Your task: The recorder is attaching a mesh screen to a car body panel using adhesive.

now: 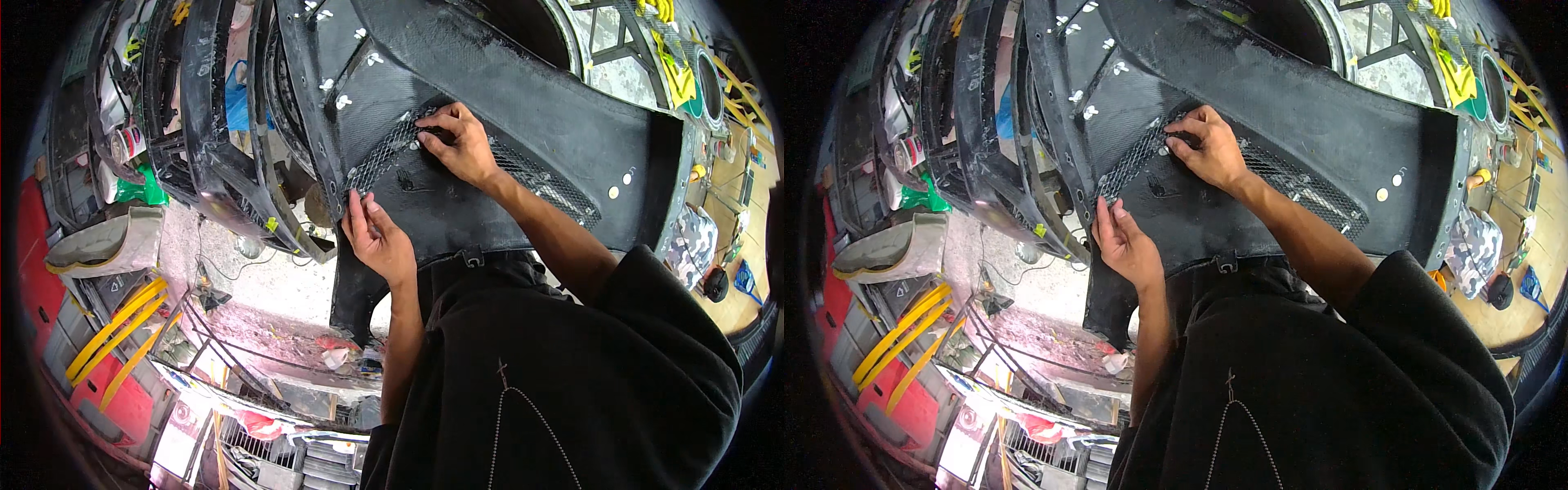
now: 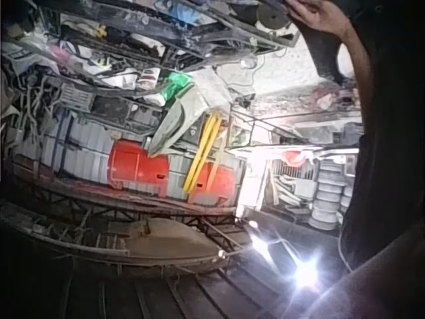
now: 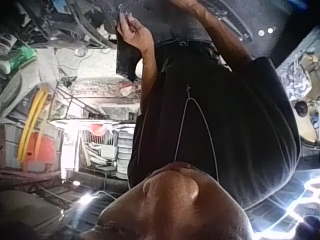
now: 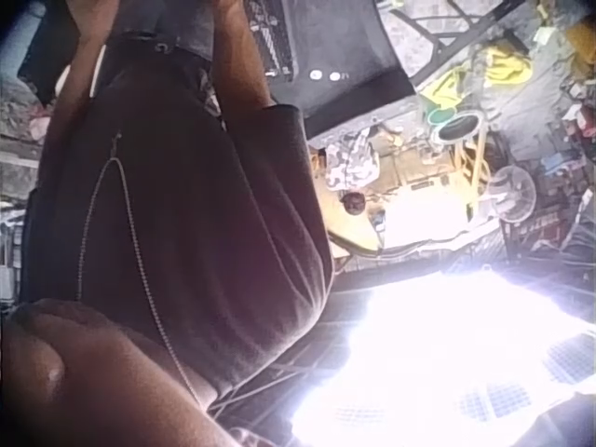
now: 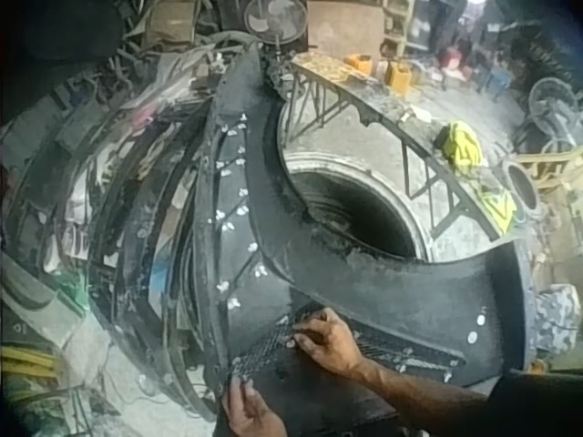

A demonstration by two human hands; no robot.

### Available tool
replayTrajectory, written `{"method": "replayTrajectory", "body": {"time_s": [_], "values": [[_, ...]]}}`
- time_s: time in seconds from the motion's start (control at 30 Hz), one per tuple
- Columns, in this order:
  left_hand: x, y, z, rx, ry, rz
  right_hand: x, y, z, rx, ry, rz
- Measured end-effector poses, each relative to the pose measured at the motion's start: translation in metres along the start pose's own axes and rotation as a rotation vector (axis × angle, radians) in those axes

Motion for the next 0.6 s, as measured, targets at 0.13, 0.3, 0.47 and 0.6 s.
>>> {"method": "replayTrajectory", "body": {"time_s": [0.13, 0.3, 0.47, 0.6], "values": [[-0.001, 0.005, -0.004, 0.121, -0.037, -0.019, -0.001, 0.001, 0.001, -0.015, 0.024, 0.007], [-0.006, 0.004, 0.000, -0.071, 0.009, 0.050, -0.001, 0.004, 0.002, -0.007, 0.082, -0.014], [-0.007, -0.003, 0.019, -0.346, 0.144, 0.147, 0.000, 0.003, 0.002, 0.010, 0.073, -0.010], [-0.017, -0.001, 0.021, -0.612, 0.182, 0.090, 0.000, 0.004, -0.001, 0.025, 0.025, -0.012]]}}
Point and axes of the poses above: each hand's wrist, its own x-axis away from the middle knuckle, its own y-axis out of the palm, z = x × y, the point moved 8 cm from there along -x, towards the middle knuckle, and after that the axes turned 6 degrees about -y, right-handed, at the moved point
